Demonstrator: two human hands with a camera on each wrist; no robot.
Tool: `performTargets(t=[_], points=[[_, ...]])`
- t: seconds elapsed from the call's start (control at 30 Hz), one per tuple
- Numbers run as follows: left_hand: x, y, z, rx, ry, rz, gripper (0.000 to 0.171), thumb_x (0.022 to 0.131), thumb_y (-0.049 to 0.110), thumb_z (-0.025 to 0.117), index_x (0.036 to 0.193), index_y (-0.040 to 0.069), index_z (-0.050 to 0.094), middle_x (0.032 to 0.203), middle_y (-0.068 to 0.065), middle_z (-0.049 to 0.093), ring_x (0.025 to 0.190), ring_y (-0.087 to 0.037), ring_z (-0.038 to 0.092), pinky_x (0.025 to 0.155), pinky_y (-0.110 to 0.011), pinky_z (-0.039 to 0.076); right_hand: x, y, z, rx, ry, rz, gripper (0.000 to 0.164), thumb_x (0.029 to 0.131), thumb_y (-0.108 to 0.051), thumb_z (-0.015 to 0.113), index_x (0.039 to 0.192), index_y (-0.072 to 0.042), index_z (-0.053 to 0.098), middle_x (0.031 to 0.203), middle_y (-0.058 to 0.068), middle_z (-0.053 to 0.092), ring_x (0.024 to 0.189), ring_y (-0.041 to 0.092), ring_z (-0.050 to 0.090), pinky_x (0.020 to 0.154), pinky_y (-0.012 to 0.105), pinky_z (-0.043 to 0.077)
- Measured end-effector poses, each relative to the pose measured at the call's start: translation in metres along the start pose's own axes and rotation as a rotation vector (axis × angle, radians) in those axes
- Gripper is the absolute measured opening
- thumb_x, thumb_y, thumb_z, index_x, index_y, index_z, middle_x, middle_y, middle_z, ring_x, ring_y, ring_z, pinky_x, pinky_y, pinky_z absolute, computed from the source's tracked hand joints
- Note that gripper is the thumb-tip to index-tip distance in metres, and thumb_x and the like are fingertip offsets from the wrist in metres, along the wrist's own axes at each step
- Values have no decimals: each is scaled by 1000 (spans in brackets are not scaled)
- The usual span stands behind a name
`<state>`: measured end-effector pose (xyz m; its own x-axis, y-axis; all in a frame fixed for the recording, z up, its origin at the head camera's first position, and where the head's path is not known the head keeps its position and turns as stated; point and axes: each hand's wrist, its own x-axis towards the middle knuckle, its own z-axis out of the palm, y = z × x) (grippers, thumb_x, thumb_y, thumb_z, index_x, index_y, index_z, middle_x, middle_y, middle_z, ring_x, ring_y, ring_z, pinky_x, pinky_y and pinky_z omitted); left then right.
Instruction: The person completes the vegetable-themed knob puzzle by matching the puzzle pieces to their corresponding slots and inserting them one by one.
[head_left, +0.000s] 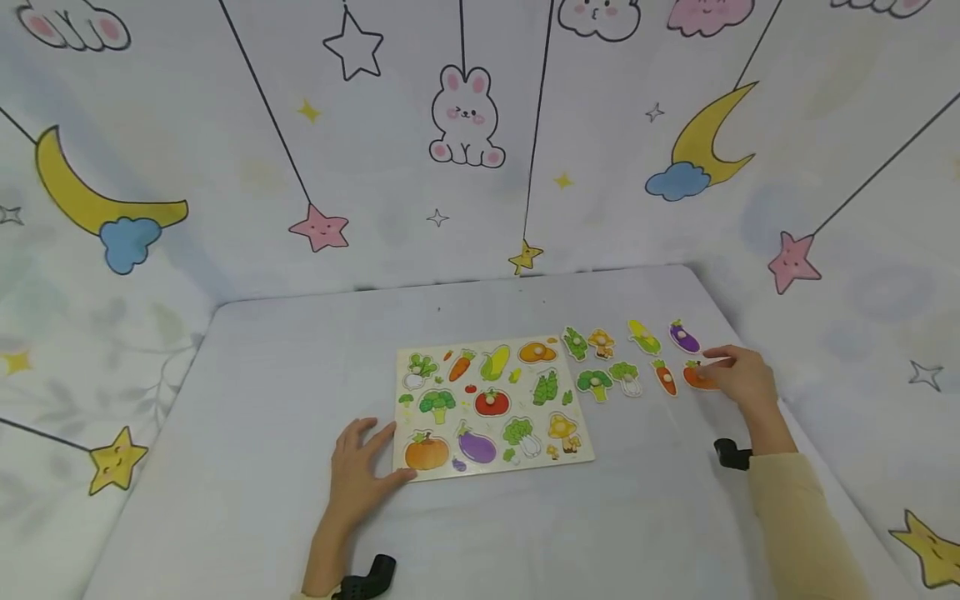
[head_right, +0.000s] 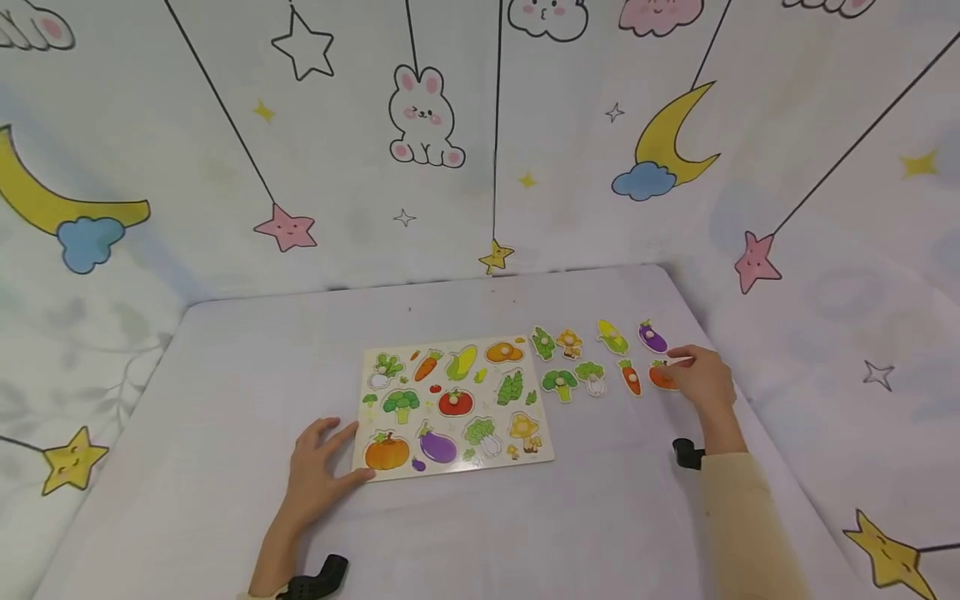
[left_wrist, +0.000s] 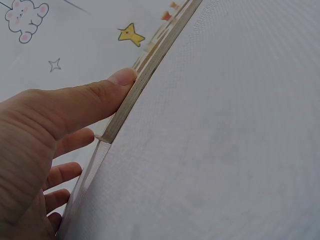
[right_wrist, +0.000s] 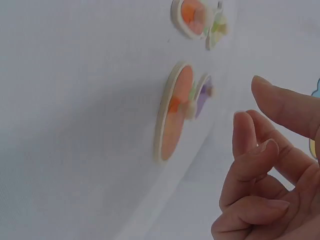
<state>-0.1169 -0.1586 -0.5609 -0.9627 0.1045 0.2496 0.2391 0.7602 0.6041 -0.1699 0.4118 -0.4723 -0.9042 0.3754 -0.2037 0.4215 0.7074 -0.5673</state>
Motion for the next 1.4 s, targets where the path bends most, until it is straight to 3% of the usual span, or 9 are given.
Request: performTargets(t=[0.13,0.3,0.43,0.63,0.8,1.13,1.4], points=[[-1,0,-1,5,5,8,77,64,46,84,128,7,64,135,-21,47,129,-42,35,104,-67,27,11,14,-5,8,-50,71,58,92,-35,65,135,3,50,129,34,48,110,48,45,86,58,46],[-1,1,-1,0,8,3,77,64,47,83,128,7,64,135,-21,47,130,-43,34,104,-67,27,19,24,-3,20,-111,92,61,90,-35,68,132,5,51,131,35,43,113,50,40,92,62,41],[-1,1,0,-3,2,-4,77,65,46,84,129,7,64,137,-20,46,132,-42,32,106,-67,26,23,30,0,42,-134,93,57,90,-30,68,130,7,51,128,35,45,111,49,40,89,60,40],[-1,1,1,-14,-17,-30,79,64,44,84,131,9,62,139,-18,44,135,-40,29,108,-66,24,25,34,6,62,-104,106,50,90,-25,68,127,5,54,120,30,51,106,44,45,80,48,44],[-1,3,0,-1,-6,-16,77,66,44,84,130,8,63,137,-19,45,133,-41,31,106,-66,25,26,33,8,61,-107,90,46,91,-22,66,126,5,55,116,28,51,103,42,45,79,44,43],[0,3,-1,-4,-19,-43,77,67,45,83,130,8,63,138,-19,45,134,-41,30,108,-67,24,31,33,8,49,-117,30,43,91,-20,65,123,9,56,119,32,55,103,41,48,82,46,43],[-1,3,-1,-9,-28,-46,77,67,45,83,131,8,62,138,-19,44,134,-41,29,108,-67,23,29,34,8,107,-134,66,46,92,-19,65,124,12,54,123,33,53,107,43,48,91,53,44]])
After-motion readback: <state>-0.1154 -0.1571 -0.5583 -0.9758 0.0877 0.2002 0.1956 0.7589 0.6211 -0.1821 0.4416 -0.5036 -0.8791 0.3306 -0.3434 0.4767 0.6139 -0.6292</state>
